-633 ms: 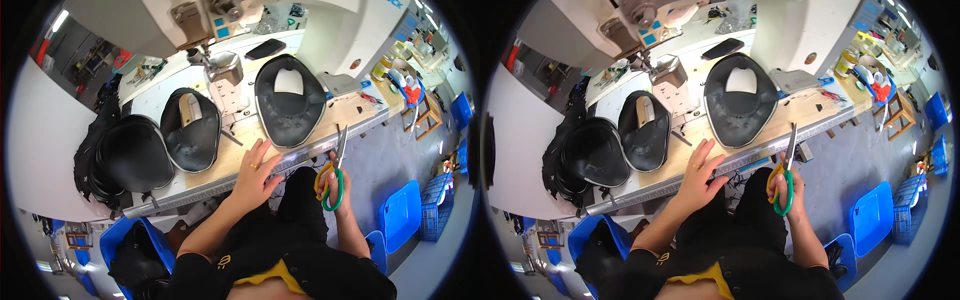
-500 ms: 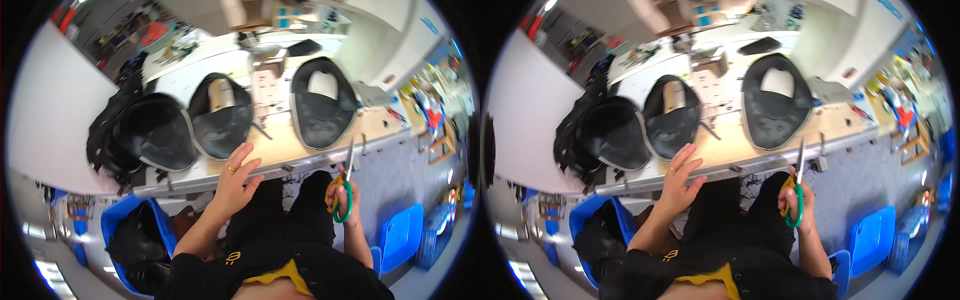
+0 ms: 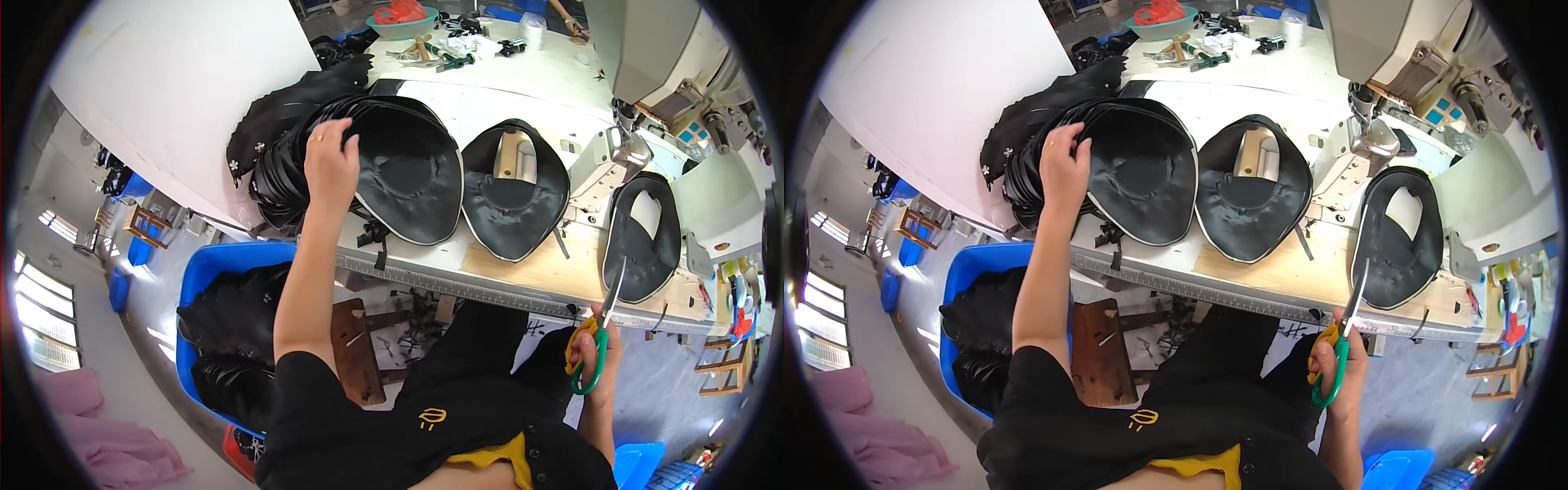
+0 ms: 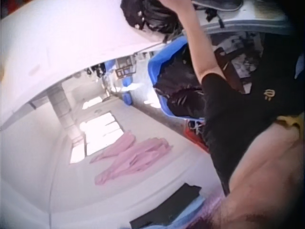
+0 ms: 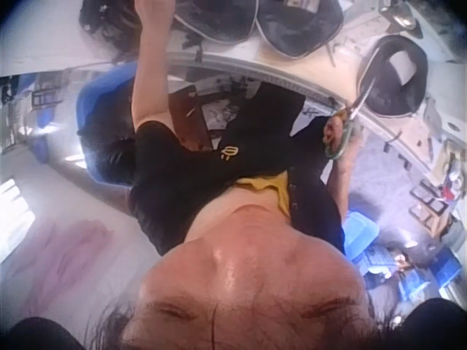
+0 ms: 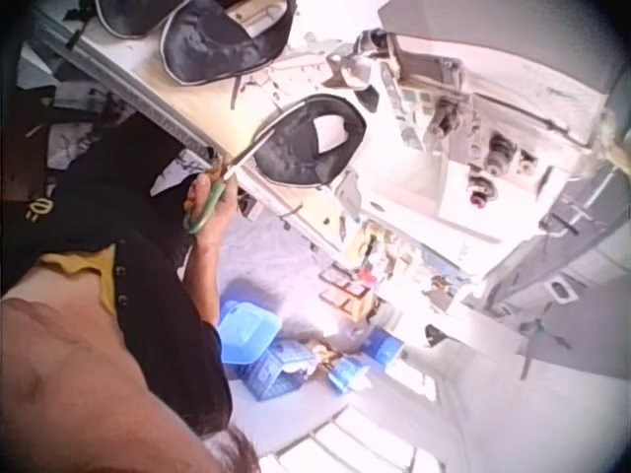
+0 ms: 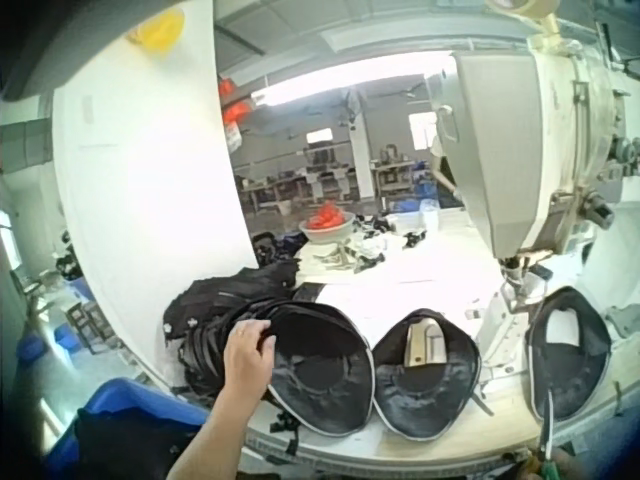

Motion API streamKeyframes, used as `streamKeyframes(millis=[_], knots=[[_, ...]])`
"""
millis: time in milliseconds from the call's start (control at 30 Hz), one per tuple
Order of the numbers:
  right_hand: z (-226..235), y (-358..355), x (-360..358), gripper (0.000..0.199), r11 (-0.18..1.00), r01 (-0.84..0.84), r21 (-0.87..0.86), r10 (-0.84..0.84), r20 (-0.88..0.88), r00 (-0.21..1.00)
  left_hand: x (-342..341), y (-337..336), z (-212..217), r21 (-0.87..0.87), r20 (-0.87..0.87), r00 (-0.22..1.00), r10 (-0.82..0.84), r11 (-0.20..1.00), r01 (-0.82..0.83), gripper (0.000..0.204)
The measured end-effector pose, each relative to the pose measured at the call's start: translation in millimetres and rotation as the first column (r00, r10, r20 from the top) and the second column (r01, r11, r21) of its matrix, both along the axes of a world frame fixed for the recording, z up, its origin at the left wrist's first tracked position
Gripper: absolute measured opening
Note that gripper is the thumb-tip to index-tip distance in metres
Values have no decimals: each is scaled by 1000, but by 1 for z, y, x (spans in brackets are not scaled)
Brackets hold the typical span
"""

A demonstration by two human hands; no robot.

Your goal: The person uses green-handled scissors to trim excess black leather from the edges of several pre-shaped leather pieces. They pick up each piece from a stack, cut along the perimeter, and place the trimmed piece on the table next to a sewing machine.

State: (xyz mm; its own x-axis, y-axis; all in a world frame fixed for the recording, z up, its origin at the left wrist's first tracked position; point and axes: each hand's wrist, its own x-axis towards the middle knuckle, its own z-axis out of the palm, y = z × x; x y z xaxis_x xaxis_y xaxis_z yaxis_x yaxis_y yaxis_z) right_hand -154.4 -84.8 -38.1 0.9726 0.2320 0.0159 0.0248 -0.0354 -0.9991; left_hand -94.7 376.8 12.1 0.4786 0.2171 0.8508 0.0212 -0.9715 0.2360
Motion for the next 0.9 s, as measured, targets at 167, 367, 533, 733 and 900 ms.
streamKeyframes(millis=[167, 367, 533, 733, 900], knots=[[-4, 8, -7, 51, 998, -33, -52, 30, -50, 998, 48, 6, 18, 329, -160, 969, 189, 936, -129, 20], [-6, 8, -14, 54, 996, -46, -76, 41, -74, 996, 55, 25, 7, 362, -132, 982, 133, 929, -77, 6], [-1, 7, -7, 56, 996, -60, -62, 58, -37, 998, 30, 7, 17, 261, -66, 998, -10, 965, 27, 2], [29, 27, 8, 70, 969, -185, 166, 155, 178, 972, -32, -60, 82, 140, 231, 933, -275, 959, 247, 11], [71, 61, 25, 96, 956, -286, 67, 200, 565, 800, -63, -153, 111, 308, -115, 925, -363, 872, 380, 15]])
